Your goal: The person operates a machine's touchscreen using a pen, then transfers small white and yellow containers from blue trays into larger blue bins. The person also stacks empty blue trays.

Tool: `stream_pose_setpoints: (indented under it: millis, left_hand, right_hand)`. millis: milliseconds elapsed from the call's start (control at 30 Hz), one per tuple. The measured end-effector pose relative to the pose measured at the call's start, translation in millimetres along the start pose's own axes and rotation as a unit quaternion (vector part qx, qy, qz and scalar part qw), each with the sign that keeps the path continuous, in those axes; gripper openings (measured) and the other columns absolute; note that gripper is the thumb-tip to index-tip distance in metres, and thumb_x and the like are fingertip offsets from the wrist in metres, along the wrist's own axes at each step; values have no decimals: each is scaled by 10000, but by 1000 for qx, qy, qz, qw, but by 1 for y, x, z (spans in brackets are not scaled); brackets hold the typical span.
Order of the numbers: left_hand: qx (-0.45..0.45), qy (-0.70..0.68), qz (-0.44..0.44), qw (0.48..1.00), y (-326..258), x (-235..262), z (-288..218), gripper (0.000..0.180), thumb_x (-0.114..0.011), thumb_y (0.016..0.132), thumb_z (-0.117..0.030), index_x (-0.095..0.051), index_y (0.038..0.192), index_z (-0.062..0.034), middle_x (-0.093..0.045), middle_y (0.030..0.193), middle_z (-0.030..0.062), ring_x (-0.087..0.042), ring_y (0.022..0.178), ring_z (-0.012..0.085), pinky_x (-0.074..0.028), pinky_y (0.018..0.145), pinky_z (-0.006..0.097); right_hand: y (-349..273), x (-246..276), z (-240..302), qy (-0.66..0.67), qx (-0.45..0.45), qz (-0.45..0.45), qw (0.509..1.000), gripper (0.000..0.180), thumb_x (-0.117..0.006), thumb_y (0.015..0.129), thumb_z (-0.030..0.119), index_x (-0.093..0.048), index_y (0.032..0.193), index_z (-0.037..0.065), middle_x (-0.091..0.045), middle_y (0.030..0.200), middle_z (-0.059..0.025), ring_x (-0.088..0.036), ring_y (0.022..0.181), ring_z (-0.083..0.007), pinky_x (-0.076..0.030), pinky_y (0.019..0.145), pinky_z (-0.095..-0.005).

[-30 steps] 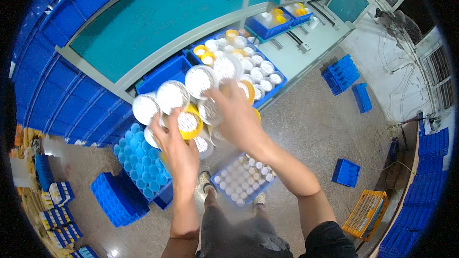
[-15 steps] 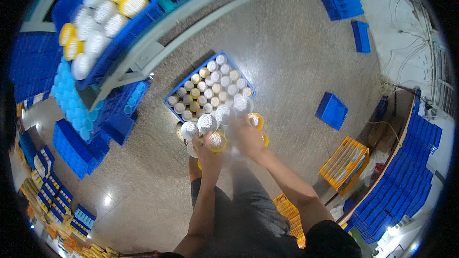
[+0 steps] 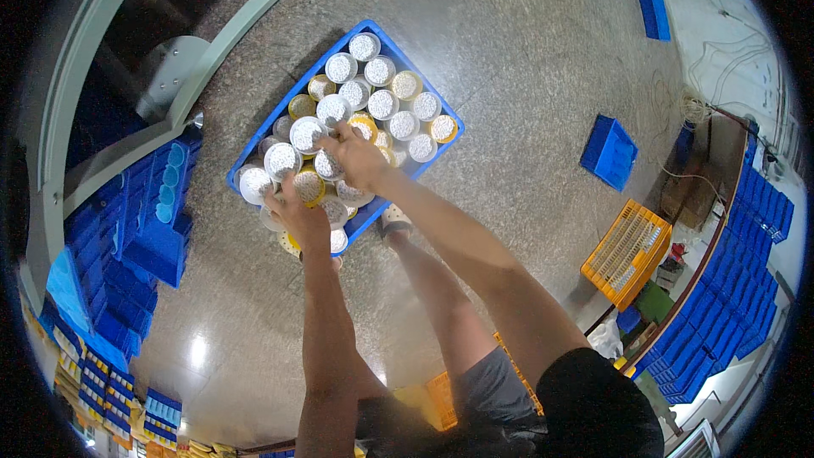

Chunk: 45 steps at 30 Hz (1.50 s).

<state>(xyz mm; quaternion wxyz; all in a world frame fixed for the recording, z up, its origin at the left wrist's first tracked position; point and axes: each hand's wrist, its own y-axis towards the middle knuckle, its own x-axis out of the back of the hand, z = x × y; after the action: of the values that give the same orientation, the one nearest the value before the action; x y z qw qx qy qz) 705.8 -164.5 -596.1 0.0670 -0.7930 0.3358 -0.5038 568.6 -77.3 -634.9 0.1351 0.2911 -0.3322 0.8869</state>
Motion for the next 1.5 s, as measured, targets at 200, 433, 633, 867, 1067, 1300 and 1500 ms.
stream_pose_setpoints:
  millis: [200, 433, 633, 867, 1067, 1300, 1500]
  left_hand:
    - [-6, -66, 14, 998, 37, -30, -4, 746, -501, 733, 168, -560, 1393, -176, -298, 1522, 222, -351, 1368, 492, -380, 1111, 561]
    - [-41, -93, -23, 995, 74, -70, 44, 698, -747, 771, 27, -555, 1410, -180, -283, 1529, 241, -329, 1414, 479, -381, 1126, 565]
    - [-4, -23, 28, 999, 73, -82, 72, 915, -730, 803, 49, -347, 1593, -206, -184, 1575, 283, -314, 1402, 485, -383, 1114, 572]
    - [-36, -2, 86, 996, 73, -73, 70, 1023, -700, 843, 99, -175, 1654, -234, -80, 1624, 329, -226, 1478, 497, -372, 1153, 547]
    - [-31, 95, 108, 989, 65, -73, 59, 1004, -690, 854, 123, -154, 1652, -168, -151, 1613, 299, -385, 1431, 443, -509, 1060, 486]
    - [-18, 3, 24, 1000, 63, -76, 66, 865, -533, 884, 167, -203, 1626, -130, -200, 1595, 260, -477, 1353, 444, -547, 1066, 464]
    - [5, 28, 2, 1000, 60, -95, 64, 870, -551, 885, 98, -147, 1630, -98, -194, 1604, 261, -392, 1394, 494, -510, 1064, 505]
  right_hand:
    - [32, 14, -12, -31, -20, -30, 999, 769, -773, 700, -75, -560, 1381, 211, -472, 1407, -176, -536, 1302, -431, -556, 1020, -462]
    - [61, -8, -21, -84, 6, -13, 996, 749, -764, 768, 8, -528, 1443, 234, -359, 1555, -156, -505, 1338, -413, -573, 1012, -428]
    - [71, -30, -19, -120, -59, -28, 991, 796, -730, 790, 1, -480, 1499, 259, -331, 1556, -186, -523, 1313, -395, -599, 963, -399]
    - [73, -42, -21, -152, -10, -20, 988, 727, -599, 920, 59, -369, 1581, 256, -221, 1637, -231, -530, 1327, -381, -635, 865, -361]
    - [73, -39, -23, -168, -33, -4, 985, 799, -641, 878, 43, -354, 1591, 262, -223, 1645, -195, -534, 1323, -380, -623, 908, -368]
    - [52, -24, -15, -128, -23, -49, 990, 769, -631, 849, -2, -405, 1554, 207, -281, 1616, -176, -549, 1307, -390, -625, 895, -396]
    - [6, -24, -13, -132, 27, -104, 985, 662, -586, 878, 26, -430, 1516, 109, -390, 1526, -202, -579, 1264, -363, -619, 881, -397]
